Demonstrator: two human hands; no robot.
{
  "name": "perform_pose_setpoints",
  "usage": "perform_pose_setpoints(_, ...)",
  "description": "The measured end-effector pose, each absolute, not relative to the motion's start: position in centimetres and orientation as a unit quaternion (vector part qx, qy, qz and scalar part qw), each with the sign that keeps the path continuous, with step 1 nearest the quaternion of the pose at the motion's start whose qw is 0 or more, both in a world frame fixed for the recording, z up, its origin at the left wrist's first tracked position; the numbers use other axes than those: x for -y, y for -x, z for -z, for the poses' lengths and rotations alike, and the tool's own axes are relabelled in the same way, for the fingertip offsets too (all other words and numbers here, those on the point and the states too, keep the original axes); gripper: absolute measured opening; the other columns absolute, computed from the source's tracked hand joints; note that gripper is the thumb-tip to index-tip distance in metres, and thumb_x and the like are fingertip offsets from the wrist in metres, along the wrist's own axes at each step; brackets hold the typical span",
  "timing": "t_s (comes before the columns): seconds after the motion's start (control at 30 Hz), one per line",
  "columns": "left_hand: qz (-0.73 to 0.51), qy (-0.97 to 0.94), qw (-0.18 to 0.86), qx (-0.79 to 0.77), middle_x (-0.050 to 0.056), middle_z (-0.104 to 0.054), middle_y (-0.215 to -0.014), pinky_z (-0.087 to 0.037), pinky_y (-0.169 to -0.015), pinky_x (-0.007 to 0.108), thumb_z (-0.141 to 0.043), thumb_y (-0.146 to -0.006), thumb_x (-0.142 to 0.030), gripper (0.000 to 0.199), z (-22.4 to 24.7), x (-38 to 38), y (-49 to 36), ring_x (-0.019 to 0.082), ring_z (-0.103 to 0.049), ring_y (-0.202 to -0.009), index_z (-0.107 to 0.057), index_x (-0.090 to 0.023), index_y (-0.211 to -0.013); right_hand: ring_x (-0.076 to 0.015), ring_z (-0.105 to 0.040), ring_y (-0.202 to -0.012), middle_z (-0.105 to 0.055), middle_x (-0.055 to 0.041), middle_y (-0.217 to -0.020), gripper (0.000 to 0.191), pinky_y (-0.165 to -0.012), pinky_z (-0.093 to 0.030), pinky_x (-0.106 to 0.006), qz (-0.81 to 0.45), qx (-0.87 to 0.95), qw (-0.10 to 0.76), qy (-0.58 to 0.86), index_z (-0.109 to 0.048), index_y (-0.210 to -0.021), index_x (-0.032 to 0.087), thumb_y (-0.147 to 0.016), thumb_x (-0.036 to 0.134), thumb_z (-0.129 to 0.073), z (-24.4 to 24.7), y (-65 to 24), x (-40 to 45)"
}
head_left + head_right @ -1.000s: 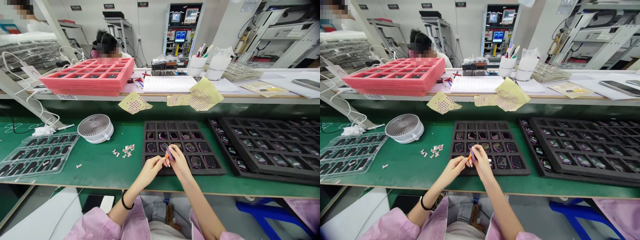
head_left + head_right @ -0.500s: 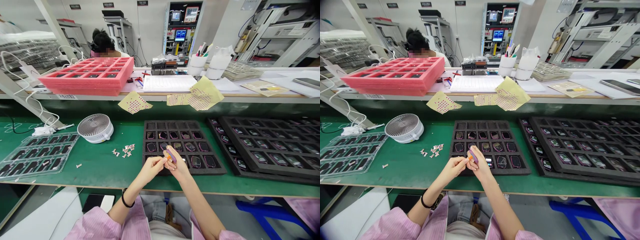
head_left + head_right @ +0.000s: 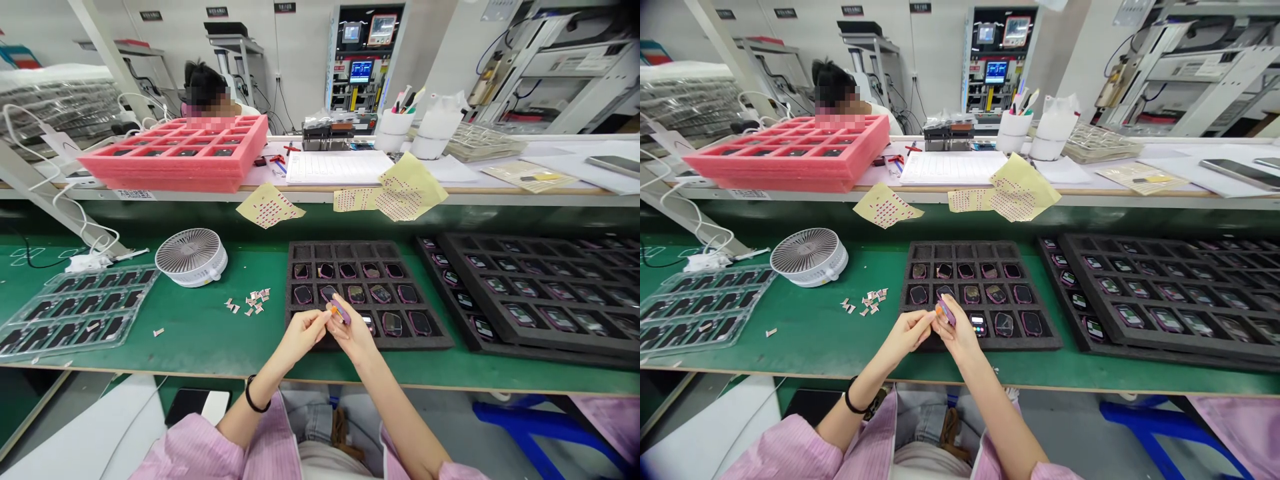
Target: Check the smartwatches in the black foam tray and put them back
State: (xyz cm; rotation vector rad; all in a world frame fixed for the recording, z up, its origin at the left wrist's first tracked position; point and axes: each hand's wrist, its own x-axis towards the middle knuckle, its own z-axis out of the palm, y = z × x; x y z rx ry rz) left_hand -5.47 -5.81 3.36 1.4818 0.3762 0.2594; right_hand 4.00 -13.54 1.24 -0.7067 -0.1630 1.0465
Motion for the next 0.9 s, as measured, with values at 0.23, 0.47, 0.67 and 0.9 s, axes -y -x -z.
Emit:
perform_pose_setpoints(0.23, -0.167, -0.671, 0.702, -0.172, 0.0, -0.056, -0.057, -0.044, -0.057, 0.024, -0.057, -0.077, -0.056, 0.043, -3.0, 6.1, 4.6, 0.011, -0.053, -0.053, -0.053, -0.015, -0.062, -0.0069, -0.039, -0.04, -0.048, 0.0088, -0.055, 0.024, -0.038, -0.032, -0.017, -0.366, 0.108, 0.805, 0.454, -0.05, -0.087, 0.025, -0.076, 0.038, -0.067, -1.0, -2.4, 14.0)
perform_pose_setpoints(0.47, -0.218, -0.735, 0.588, -0.259, -0.005, -0.035, -0.048, -0.026, -0.047, 0.021, -0.051, -0.079, -0.051, 0.041, -2.4, 2.8, 6.9, 0.008, -0.034, -0.047, -0.044, -0.018, -0.057, -0.0132, -0.054, -0.067, -0.055, 0.002, -0.079, 0.014, -0.062, -0.043, -0.027, -0.105, 0.216, 0.744, 0.623, -0.052, -0.092, 0.026, -0.089, 0.039, -0.052, -0.6, -4.3, 15.8)
perform_pose_setpoints(0.67, -0.198, -0.842, 0.31, -0.395, -0.003, -0.044, -0.052, -0.025, -0.052, 0.022, -0.046, -0.084, -0.038, 0.029, -2.1, -2.2, 10.3, 0.011, -0.038, -0.049, -0.05, -0.018, -0.063, -0.0227, -0.056, -0.087, -0.064, -0.0058, -0.09, 0.015, -0.08, -0.041, -0.037, -0.056, 0.422, 0.51, 0.747, -0.061, -0.094, 0.022, -0.091, 0.03, -0.048, 0.8, -3.4, 16.6)
perform_pose_setpoints(0.9, -0.118, -0.848, 0.187, -0.482, 0.004, -0.06, -0.062, -0.028, -0.053, 0.023, -0.041, -0.09, -0.038, 0.027, -1.6, -4.5, 11.8, 0.019, -0.056, -0.06, -0.052, -0.019, -0.074, -0.0227, -0.052, -0.084, -0.061, -0.0079, -0.087, 0.025, -0.076, -0.039, -0.036, 0.101, 0.434, 0.374, 0.813, -0.06, -0.094, 0.019, -0.095, 0.032, -0.04, 0.3, -5.0, 18.7)
